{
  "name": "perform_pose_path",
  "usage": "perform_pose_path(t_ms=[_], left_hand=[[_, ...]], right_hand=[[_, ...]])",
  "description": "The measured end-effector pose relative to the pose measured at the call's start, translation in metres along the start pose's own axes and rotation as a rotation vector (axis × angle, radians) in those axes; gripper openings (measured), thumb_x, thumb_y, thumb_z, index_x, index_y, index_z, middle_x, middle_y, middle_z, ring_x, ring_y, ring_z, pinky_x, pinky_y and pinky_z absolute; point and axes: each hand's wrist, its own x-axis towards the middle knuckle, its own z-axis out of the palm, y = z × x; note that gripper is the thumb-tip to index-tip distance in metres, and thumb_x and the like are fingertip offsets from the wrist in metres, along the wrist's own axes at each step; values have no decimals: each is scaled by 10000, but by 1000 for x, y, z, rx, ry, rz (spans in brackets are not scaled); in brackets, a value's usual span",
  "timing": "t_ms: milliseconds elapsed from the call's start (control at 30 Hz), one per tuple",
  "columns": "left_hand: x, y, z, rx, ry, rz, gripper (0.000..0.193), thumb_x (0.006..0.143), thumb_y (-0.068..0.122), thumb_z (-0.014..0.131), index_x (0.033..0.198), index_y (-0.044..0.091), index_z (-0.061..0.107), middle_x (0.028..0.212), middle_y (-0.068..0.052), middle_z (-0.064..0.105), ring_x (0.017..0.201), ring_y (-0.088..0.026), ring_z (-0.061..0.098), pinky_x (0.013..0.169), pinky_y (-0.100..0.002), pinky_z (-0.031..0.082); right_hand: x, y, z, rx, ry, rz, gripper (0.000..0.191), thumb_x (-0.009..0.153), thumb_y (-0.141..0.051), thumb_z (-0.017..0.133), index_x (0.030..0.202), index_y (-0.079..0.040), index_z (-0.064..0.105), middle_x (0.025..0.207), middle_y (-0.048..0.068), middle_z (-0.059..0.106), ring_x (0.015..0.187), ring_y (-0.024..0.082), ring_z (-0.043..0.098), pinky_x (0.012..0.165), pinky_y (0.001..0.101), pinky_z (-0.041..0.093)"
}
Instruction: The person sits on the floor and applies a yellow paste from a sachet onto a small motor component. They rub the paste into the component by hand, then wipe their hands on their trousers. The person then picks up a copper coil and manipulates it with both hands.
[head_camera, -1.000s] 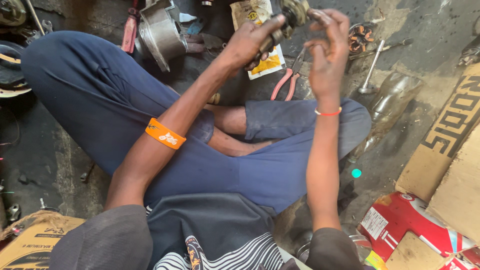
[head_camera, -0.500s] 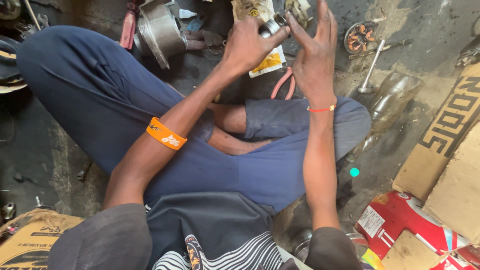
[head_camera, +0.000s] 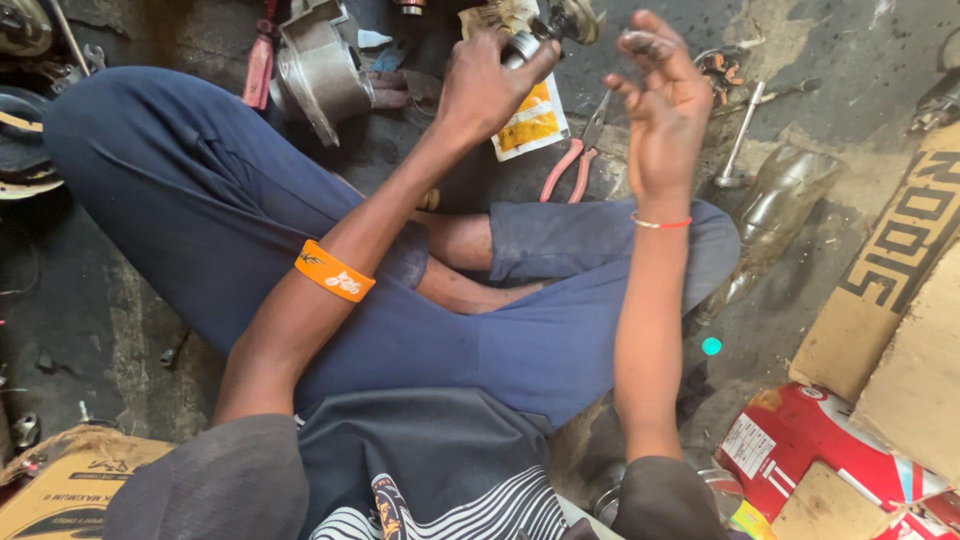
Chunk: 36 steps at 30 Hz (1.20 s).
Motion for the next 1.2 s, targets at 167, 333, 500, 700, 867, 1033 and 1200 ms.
perform_pose_path(t_ms=[167, 333, 500, 700, 867, 1033, 1200], left_hand=[[-4, -3, 1, 77, 2, 128, 491, 828, 481, 774, 967, 12, 737, 778, -187, 751, 734, -371, 748, 689, -469, 591], [-3, -17, 12, 165, -39, 191, 505, 929, 459, 772, 1082, -7, 651, 842, -168, 763, 799, -377, 749, 744, -473, 594], [9, -35, 17, 349, 125, 489, 650, 880, 359, 859, 1302, -17, 536, 1083, -249, 663, 1000, -430, 640, 852, -497, 529], [14, -31, 4, 396, 213, 573, 628, 779, 185, 834, 1310, 20, 542, 1221, -224, 604, 1159, -435, 535, 977, -525, 426], [10, -21, 4, 328, 246, 571, 451, 860, 160, 798, 1241, 26, 597, 1161, -229, 620, 1111, -432, 560, 964, -556, 418], [26, -28, 5, 135, 187, 349, 327, 953, 294, 785, 1006, -12, 684, 937, -268, 676, 918, -439, 637, 840, -526, 497], [25, -35, 10, 203, 133, 284, 382, 973, 353, 790, 853, 1, 703, 762, -226, 678, 704, -401, 662, 690, -502, 514]], right_hand=[[-2, -4, -12, 416, -53, 277, 584, 826, 68, 427, 1388, 25, 577, 1474, 115, 590, 1325, 217, 595, 1048, 381, 539], [-1, -3, -13, 421, -81, 288, 579, 834, 73, 416, 1389, 12, 572, 1463, 108, 598, 1317, 221, 598, 1054, 377, 533], [-3, -2, -16, 400, -54, 277, 557, 850, 83, 417, 1374, -3, 585, 1430, 98, 613, 1282, 213, 611, 1024, 358, 528], [2, 3, -13, 344, -55, 256, 530, 847, 81, 415, 1338, -4, 596, 1371, 100, 631, 1198, 218, 640, 942, 343, 518], [4, 4, -12, 295, -74, 279, 515, 844, 81, 427, 1322, 11, 606, 1311, 118, 649, 1098, 220, 669, 909, 335, 526], [3, -6, -5, 232, -124, 280, 412, 956, 26, 473, 1352, 6, 585, 1316, 115, 653, 1083, 218, 683, 896, 327, 539], [-58, -70, -20, 165, 127, 113, 422, 1061, -40, 539, 1463, 28, 432, 1428, 143, 625, 1244, 235, 666, 1028, 374, 567]])
